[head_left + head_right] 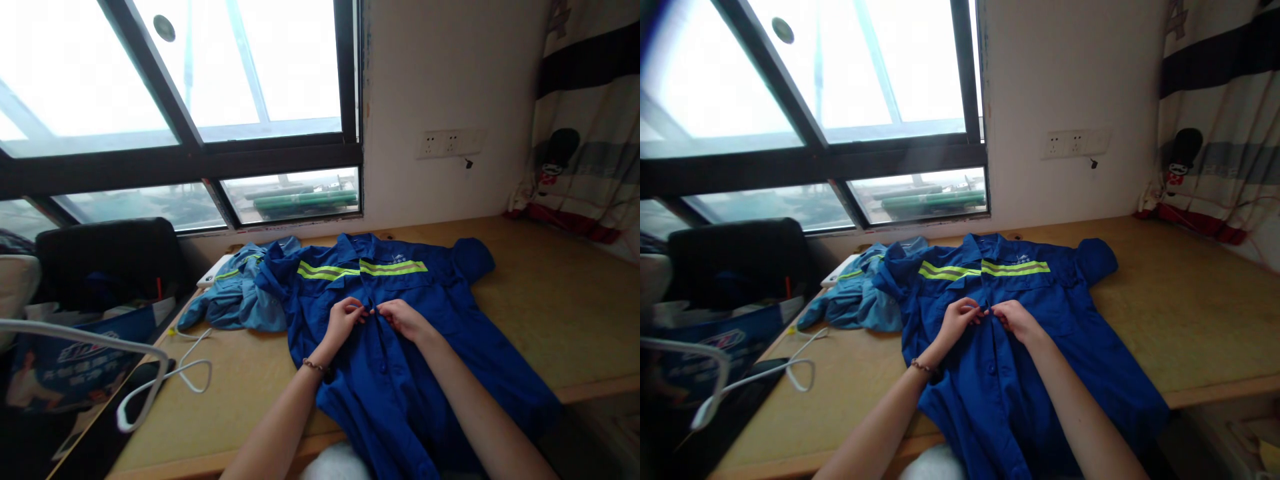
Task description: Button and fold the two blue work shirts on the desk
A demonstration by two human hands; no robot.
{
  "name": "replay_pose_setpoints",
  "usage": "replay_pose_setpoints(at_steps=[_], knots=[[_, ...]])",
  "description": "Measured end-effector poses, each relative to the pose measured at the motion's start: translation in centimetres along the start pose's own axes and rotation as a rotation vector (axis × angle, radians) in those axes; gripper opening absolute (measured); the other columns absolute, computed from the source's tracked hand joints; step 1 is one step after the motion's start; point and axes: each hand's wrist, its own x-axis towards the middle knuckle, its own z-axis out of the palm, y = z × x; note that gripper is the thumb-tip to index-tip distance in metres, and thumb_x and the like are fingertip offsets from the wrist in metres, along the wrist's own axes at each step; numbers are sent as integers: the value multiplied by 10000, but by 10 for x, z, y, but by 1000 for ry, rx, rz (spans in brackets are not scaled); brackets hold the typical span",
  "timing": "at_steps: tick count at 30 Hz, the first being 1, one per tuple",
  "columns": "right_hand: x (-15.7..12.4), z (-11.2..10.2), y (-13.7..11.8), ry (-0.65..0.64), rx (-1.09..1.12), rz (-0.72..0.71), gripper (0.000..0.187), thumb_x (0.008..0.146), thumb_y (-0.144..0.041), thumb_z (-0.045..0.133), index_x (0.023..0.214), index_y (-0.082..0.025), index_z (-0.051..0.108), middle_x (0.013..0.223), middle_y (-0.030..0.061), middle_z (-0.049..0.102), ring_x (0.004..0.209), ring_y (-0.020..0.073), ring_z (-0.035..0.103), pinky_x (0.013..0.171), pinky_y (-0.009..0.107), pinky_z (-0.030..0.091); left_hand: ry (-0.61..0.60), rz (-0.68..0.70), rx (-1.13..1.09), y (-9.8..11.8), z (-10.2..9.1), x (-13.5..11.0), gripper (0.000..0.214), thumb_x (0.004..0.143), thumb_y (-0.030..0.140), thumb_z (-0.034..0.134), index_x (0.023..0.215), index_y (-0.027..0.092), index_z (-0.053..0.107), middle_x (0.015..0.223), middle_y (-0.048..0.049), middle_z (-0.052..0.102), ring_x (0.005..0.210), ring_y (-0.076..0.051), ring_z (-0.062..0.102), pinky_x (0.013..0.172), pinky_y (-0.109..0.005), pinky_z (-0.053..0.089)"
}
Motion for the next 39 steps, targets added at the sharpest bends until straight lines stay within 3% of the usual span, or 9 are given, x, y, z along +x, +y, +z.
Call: replay_pose_setpoints(at_steps=[3, 6, 12, 16, 22, 27, 32, 35, 39], knots=[[-7, -2, -7, -18, 194, -44, 132, 587, -231, 622, 683, -164, 560, 546, -56, 528, 486, 67, 484, 456, 175, 346, -36, -120, -314, 8, 1, -5, 285, 664, 353, 627, 813, 129, 532, 762, -98, 660, 679, -198, 640, 635, -301, 495], [-9, 1, -7, 68, 203, -97, 222, 530, -202, 685, 709, -175, 556, 626, -51, 582, 549, 76, 534, 497, 175, 387, -25, -161, -470, 12, 4, -9, 296, 636, 320, 670, 800, 114, 535, 779, -113, 659, 740, -212, 642, 705, -319, 502], [-4, 5, 0, 126, 242, -87, 262, 531, -137, 648, 790, -158, 609, 673, 10, 644, 598, 120, 586, 550, 221, 448, 8, -154, -513, 9, 9, -8, 282, 616, 279, 694, 788, 102, 557, 775, -99, 657, 699, -191, 643, 701, -305, 512], [-5, 8, -3, 132, 194, -83, 200, 593, -199, 635, 784, -137, 637, 665, 42, 652, 587, 117, 590, 504, 200, 438, -5, -132, -494, 4, 8, -7, 276, 609, 275, 697, 784, 103, 572, 748, -82, 656, 692, -182, 640, 707, -307, 509], [-9, 15, -6, 213, -91, -204, 176, 628, -249, 611, 740, -123, 660, 631, 57, 654, 565, 140, 601, 497, 222, 456, 12, -142, -467, 2, 10, -7, 262, 572, 288, 710, 723, 107, 595, 673, -47, 643, 623, -149, 618, 668, -289, 505], [-13, 16, -3, 343, -614, -465, 119, 672, -289, 580, 664, -190, 646, 590, 17, 642, 574, 157, 599, 556, 248, 432, 57, -169, -404, 3, 13, -8, 269, 555, 293, 711, 722, 103, 619, 672, -41, 634, 610, -130, 592, 615, -239, 482], [-17, 23, -2, 463, -1043, -477, 75, 693, -277, 577, 656, -213, 571, 621, 9, 633, 603, 156, 579, 550, 238, 349, 57, -142, -324, 1, 15, -8, 296, 581, 353, 685, 741, 113, 618, 664, -23, 608, 582, -96, 546, 539, -190, 433], [-16, 26, 0, 452, -1100, -465, 41, 722, -255, 543, 711, -216, 547, 638, 8, 627, 614, 153, 574, 552, 235, 326, 92, -137, -332, -2, 15, -7, 288, 543, 331, 709, 701, 124, 587, 648, -2, 582, 569, -81, 527, 515, -173, 407], [-13, 26, 3, 399, -1007, -470, 88, 716, -244, 545, 788, -213, 505, 609, -11, 608, 598, 141, 566, 557, 220, 327, 117, -186, -445, -7, 16, -5, 267, 529, 272, 711, 677, 130, 541, 608, 25, 531, 516, -51, 489, 494, -161, 374]])
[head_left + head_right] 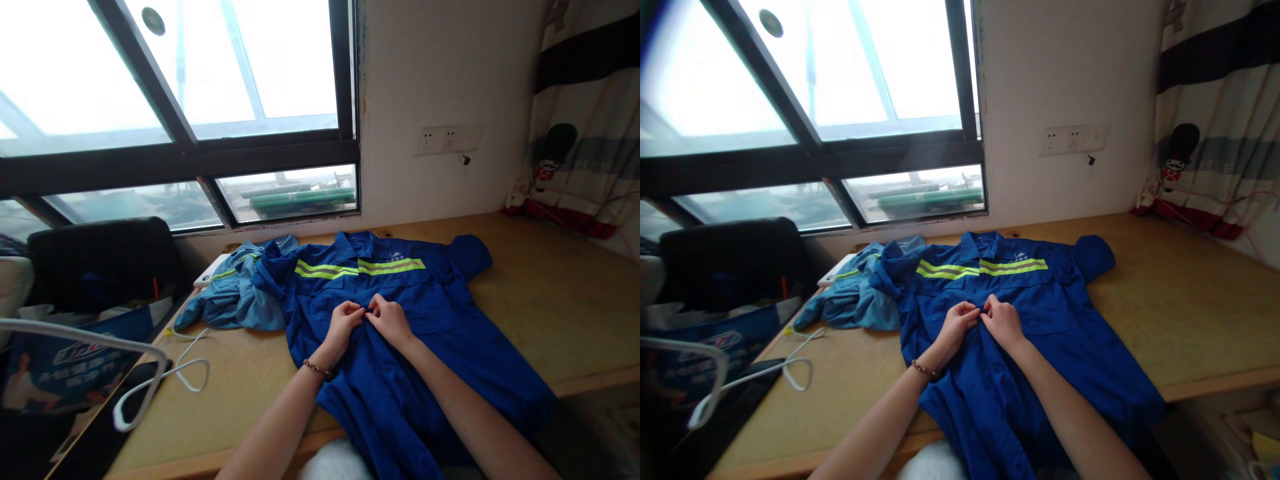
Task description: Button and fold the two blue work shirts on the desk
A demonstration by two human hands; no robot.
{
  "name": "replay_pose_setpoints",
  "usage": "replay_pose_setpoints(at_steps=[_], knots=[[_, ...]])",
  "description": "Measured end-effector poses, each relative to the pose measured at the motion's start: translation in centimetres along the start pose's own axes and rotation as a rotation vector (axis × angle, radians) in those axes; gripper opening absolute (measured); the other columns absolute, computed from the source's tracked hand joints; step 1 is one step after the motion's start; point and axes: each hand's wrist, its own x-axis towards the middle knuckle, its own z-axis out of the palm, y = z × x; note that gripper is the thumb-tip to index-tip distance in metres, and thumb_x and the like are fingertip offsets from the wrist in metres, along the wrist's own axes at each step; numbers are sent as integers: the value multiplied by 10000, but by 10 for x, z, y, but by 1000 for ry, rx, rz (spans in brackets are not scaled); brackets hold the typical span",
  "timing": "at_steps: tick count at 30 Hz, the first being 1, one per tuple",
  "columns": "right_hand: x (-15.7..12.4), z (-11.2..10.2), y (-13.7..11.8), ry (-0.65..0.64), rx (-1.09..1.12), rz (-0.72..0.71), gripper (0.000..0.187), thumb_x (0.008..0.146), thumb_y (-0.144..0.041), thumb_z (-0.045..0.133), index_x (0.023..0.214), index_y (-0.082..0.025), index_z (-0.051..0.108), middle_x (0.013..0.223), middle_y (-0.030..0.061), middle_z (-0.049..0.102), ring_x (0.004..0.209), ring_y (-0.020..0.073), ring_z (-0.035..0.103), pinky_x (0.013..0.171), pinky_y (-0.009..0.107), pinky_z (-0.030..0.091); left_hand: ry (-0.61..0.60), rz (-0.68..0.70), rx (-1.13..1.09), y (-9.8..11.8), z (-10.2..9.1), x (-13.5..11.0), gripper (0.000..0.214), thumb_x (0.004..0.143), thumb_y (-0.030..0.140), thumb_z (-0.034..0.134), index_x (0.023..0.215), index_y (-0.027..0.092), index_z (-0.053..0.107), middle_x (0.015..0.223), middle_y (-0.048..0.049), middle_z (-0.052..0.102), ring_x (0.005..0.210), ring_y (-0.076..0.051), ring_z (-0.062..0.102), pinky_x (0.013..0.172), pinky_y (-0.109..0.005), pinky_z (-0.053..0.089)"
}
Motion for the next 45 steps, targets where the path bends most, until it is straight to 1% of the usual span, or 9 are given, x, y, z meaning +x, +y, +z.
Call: replay_pose_setpoints(at_steps=[5, 11, 19, 24, 27, 31, 34, 39, 45], knots=[[0, 5, 4, -5, 25, -25, 74, 722, -265, 519, 724, -204, 476, 572, -11, 579, 553, 127, 539, 530, 211, 312, 20, -24, -26, -4, -1, 2, 243, 526, 197, 678, 674, 136, 495, 586, 44, 492, 486, -39, 453, 476, -160, 341], [3, 8, 11, -51, 182, 7, 150, 724, -304, 487, 625, -193, 479, 517, -12, 555, 499, 110, 508, 511, 207, 324, -38, 138, 121, -2, 0, 4, 258, 516, 100, 616, 705, 158, 450, 606, 57, 470, 525, -47, 437, 483, -155, 319], [18, 11, 27, -318, 742, 339, 237, 725, -346, 451, 556, -187, 404, 383, -61, 414, 362, 88, 435, 365, 183, 261, -213, 260, 384, 2, 2, 0, 227, 625, 175, 602, 795, 180, 451, 672, 25, 516, 621, -102, 515, 588, -210, 397], [-1, 5, 29, 26, 118, 147, 251, 796, -338, 395, 791, -165, 578, 740, 66, 623, 707, 163, 565, 670, 282, 419, 133, 459, 996, 8, -2, -14, 301, 685, 334, 593, 939, 187, 523, 945, -87, 550, 915, -229, 496, 807, -363, 384], [-20, 3, 38, 124, -256, 93, 382, 782, -400, 447, 1124, -244, 518, 1208, 87, 482, 1128, 295, 368, 903, 456, 283, 304, 439, 1321, 7, -6, -17, 459, 737, 459, 500, 1086, 161, 503, 1190, -171, 446, 1131, -340, 330, 914, -505, 248], [-15, -6, 64, 25, -452, 138, 490, 796, -531, 363, 1256, -364, 374, 1363, 9, 303, 1230, 380, 143, 911, 611, 116, 194, 403, 1505, 3, -17, -7, 614, 768, 561, 356, 1224, 156, 426, 1329, -173, 327, 1219, -375, 202, 950, -575, 100], [15, -17, 83, -27, -487, 114, 486, 812, -527, 331, 1273, -374, 338, 1374, 3, 283, 1241, 351, 145, 929, 590, 112, 63, 388, 1540, 8, -32, 3, 652, 747, 607, 342, 1271, 221, 379, 1376, -106, 279, 1260, -344, 149, 984, -532, 75], [62, -23, 97, -59, -467, 100, 478, 814, -517, 337, 1270, -373, 342, 1372, 0, 290, 1243, 328, 174, 942, 569, 125, 101, 304, 1558, 25, -61, 22, 656, 724, 636, 356, 1280, 288, 357, 1406, -32, 223, 1280, -342, 87, 989, -530, 60], [66, -29, 84, 61, -395, -14, 436, 820, -419, 398, 1219, -252, 451, 1302, 52, 401, 1225, 287, 225, 974, 486, 154, -33, 290, 1497, 46, -87, 52, 638, 727, 587, 410, 1282, 279, 357, 1410, 2, 214, 1283, -288, 121, 1000, -392, 190]])
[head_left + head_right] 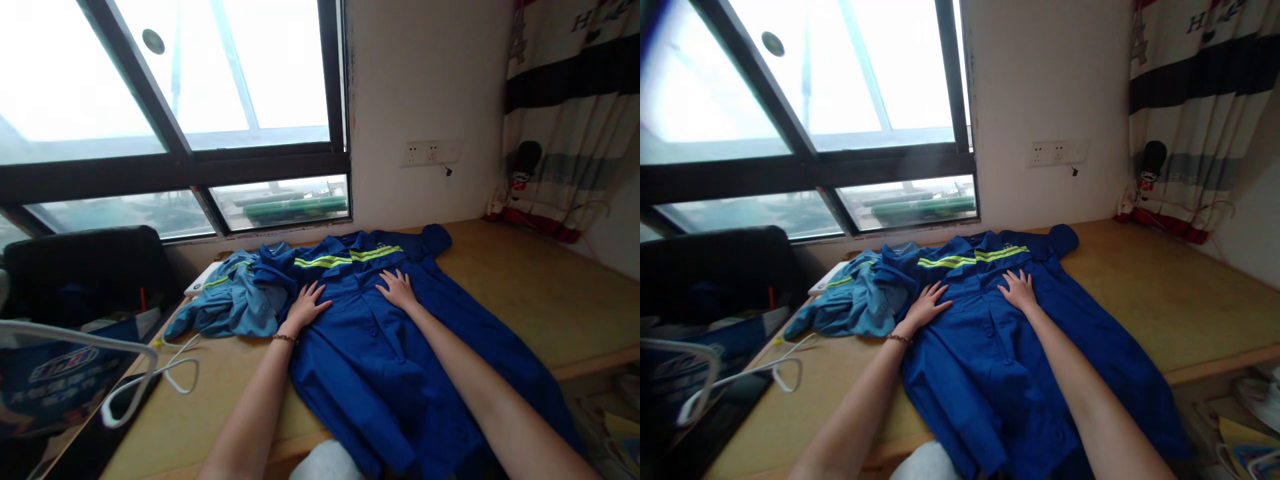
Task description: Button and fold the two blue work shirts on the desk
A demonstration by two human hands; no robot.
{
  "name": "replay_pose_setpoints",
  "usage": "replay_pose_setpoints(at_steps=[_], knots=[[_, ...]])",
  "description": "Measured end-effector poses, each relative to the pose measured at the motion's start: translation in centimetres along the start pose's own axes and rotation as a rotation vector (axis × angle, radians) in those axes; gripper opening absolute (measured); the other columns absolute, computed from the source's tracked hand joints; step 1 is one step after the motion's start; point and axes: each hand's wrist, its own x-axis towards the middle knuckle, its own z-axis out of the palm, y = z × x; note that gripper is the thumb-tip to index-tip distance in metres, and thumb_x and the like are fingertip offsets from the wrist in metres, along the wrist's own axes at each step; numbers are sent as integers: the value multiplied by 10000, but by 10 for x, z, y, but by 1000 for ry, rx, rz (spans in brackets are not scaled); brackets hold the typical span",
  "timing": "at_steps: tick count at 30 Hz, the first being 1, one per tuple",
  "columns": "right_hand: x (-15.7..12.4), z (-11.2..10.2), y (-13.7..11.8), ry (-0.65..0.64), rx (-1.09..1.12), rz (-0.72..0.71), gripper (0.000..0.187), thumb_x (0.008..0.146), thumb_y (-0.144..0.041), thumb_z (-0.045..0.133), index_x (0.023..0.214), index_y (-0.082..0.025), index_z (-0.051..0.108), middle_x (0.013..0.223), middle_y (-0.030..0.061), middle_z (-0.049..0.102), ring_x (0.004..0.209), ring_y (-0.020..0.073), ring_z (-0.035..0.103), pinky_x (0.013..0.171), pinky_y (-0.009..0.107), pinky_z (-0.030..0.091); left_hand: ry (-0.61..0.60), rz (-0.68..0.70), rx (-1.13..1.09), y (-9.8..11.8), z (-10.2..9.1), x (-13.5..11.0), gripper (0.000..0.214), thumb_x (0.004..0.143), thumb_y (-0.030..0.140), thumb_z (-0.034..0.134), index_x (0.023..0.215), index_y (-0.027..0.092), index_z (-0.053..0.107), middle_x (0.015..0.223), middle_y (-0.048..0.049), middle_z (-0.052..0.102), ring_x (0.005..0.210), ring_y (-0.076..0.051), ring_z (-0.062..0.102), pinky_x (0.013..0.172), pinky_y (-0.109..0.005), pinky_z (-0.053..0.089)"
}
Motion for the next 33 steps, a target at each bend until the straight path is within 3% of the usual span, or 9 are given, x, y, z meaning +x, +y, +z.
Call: replay_pose_setpoints(at_steps=[2, 5, 10, 15, 17, 19, 23, 29, 33], knots=[[-11, -9, -10, 67, 43, -107, 362, 839, -335, 378, 1141, -196, 521, 1217, 74, 484, 1183, 239, 298, 973, 392, 204, -30, 18, -16, -9, -3, 9, 631, 722, 567, 435, 1279, 278, 365, 1408, 10, 216, 1283, -272, 127, 1002, -363, 198], [-35, -17, -34, 26, 111, -183, 297, 853, -297, 337, 954, -194, 596, 996, 70, 591, 1000, 185, 458, 872, 291, 314, -40, 37, -19, -20, -5, 21, 619, 720, 544, 457, 1275, 282, 371, 1405, 16, 225, 1279, -263, 141, 999, -339, 207], [-87, -14, -75, -67, 18, 86, 268, 732, -385, 499, 885, -175, 560, 878, 92, 567, 802, 208, 517, 664, 280, 374, -84, 11, 74, -16, -13, 34, 616, 718, 515, 491, 1273, 274, 372, 1398, -27, 242, 1250, -293, 197, 963, -358, 256], [-117, -11, -85, -9, 10, 111, 205, 655, -234, 521, 843, -159, 551, 909, 107, 539, 841, 220, 495, 697, 280, 370, 62, -91, 377, 37, -11, 25, 397, 781, 355, 474, 1134, 179, 515, 1267, -157, 405, 1168, -356, 298, 877, -488, 296], [-118, -10, -83, 18, 60, 120, 182, 633, -162, 500, 804, -151, 558, 889, 104, 543, 835, 202, 498, 723, 268, 366, 163, -23, 454, 67, -1, 9, 294, 819, 212, 395, 1056, 140, 553, 1215, -171, 443, 1158, -328, 320, 893, -492, 269], [-116, -8, -78, 41, 144, 141, 172, 626, -125, 478, 768, -151, 571, 854, 92, 556, 811, 184, 509, 720, 256, 369, 149, 88, 391, 95, 11, -10, 264, 818, 146, 363, 977, 149, 574, 1092, -141, 524, 1061, -263, 426, 858, -411, 326], [-110, -7, -67, 46, 464, 206, 152, 641, -178, 486, 707, -172, 622, 780, 67, 604, 740, 183, 542, 687, 271, 388, 87, 56, 101, 123, 31, -45, 163, 787, 193, 442, 877, 180, 577, 868, -62, 585, 791, -160, 533, 688, -260, 390], [-105, -14, -55, -138, 1486, 467, 219, 605, -217, 517, 759, -161, 662, 762, 53, 671, 713, 195, 599, 675, 287, 443, 21, 65, -368, 110, 42, -65, 144, 641, 236, 619, 764, 164, 601, 696, -9, 596, 629, -124, 531, 564, -214, 375], [-105, -20, -52, -279, 1775, 545, 246, 582, -199, 541, 792, -160, 664, 768, 38, 678, 719, 179, 615, 667, 266, 457, 16, 16, -627, 109, 43, -67, 110, 620, 232, 629, 686, 150, 596, 617, -6, 599, 568, -118, 539, 543, -216, 397]])
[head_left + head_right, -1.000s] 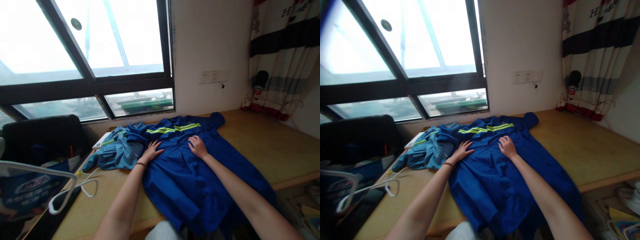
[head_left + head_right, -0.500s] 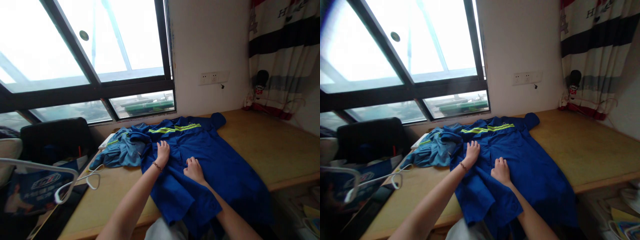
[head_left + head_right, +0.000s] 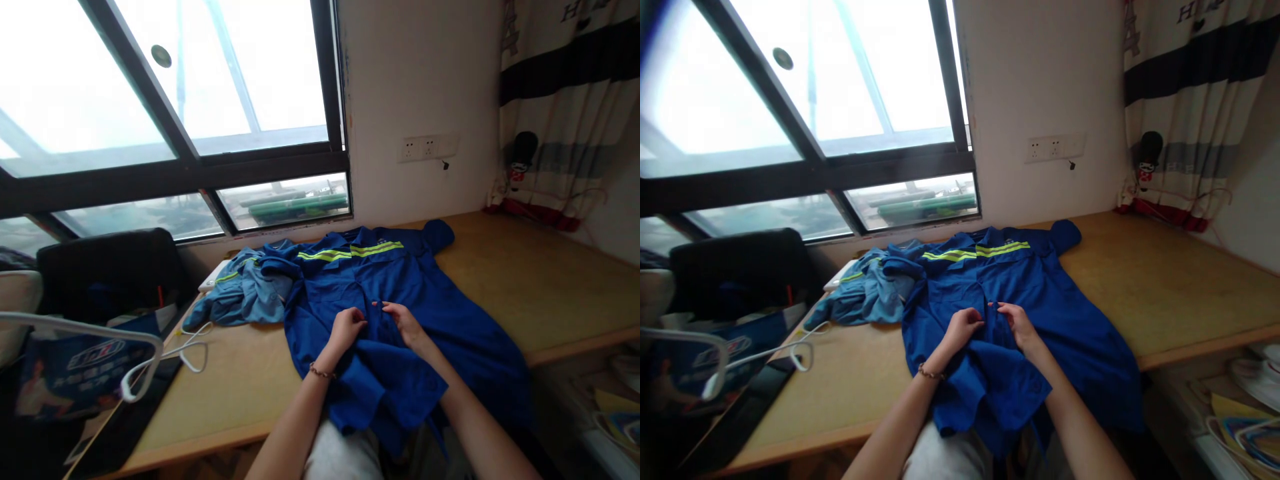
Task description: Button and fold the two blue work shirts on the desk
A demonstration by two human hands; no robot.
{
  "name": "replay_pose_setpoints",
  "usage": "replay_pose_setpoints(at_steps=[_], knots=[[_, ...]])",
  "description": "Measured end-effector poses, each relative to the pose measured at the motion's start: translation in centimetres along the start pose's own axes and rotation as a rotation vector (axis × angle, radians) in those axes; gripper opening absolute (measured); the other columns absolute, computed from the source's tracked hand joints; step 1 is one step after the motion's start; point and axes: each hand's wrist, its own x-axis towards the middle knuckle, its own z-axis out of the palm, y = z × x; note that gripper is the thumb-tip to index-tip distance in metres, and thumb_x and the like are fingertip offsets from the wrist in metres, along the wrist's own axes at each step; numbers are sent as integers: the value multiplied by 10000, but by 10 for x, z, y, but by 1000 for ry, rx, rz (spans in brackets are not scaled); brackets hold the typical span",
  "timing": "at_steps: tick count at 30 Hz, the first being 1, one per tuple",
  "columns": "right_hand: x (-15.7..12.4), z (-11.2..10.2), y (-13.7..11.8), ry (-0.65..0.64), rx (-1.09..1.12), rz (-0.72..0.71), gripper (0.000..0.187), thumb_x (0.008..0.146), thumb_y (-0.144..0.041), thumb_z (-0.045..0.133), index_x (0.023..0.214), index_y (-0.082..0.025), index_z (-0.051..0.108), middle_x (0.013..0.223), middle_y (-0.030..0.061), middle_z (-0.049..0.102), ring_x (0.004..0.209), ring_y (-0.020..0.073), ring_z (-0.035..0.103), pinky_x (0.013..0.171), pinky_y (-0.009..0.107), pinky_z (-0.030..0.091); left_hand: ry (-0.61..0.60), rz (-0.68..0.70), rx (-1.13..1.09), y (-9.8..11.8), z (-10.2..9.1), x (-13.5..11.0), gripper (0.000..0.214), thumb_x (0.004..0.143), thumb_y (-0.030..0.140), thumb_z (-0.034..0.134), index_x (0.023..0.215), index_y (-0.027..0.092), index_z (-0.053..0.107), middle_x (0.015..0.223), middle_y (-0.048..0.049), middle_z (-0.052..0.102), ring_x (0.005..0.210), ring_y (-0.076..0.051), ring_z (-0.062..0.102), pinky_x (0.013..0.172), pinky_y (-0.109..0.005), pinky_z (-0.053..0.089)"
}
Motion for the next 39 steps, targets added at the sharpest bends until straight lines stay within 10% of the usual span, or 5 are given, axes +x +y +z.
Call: replay_pose_setpoints(at_steps=[8, 22, 39], knots=[[-3, 6, 5, -125, -152, -37, 239, 621, -295, 583, 798, -169, 683, 765, 53, 680, 774, 217, 618, 692, 308, 474, -90, -241, -771, 14, -1, -3, 304, 616, 343, 678, 770, 102, 573, 711, -89, 656, 656, -176, 638, 617, -263, 499], [-1, 12, 16, 172, -906, -736, 104, 706, -262, 558, 677, -188, 625, 721, 25, 597, 651, 143, 548, 604, 261, 428, 1, -232, -771, 17, 3, -3, 296, 561, 335, 707, 715, 99, 619, 651, -39, 633, 582, -123, 595, 605, -230, 490], [3, 13, 21, 141, -746, -556, 223, 633, -324, 619, 784, -176, 549, 725, 27, 594, 660, 157, 544, 611, 277, 439, 88, -309, -993, 2, 9, 0, 366, 519, 220, 729, 769, 154, 470, 596, 43, 513, 541, -67, 542, 606, -219, 470]])
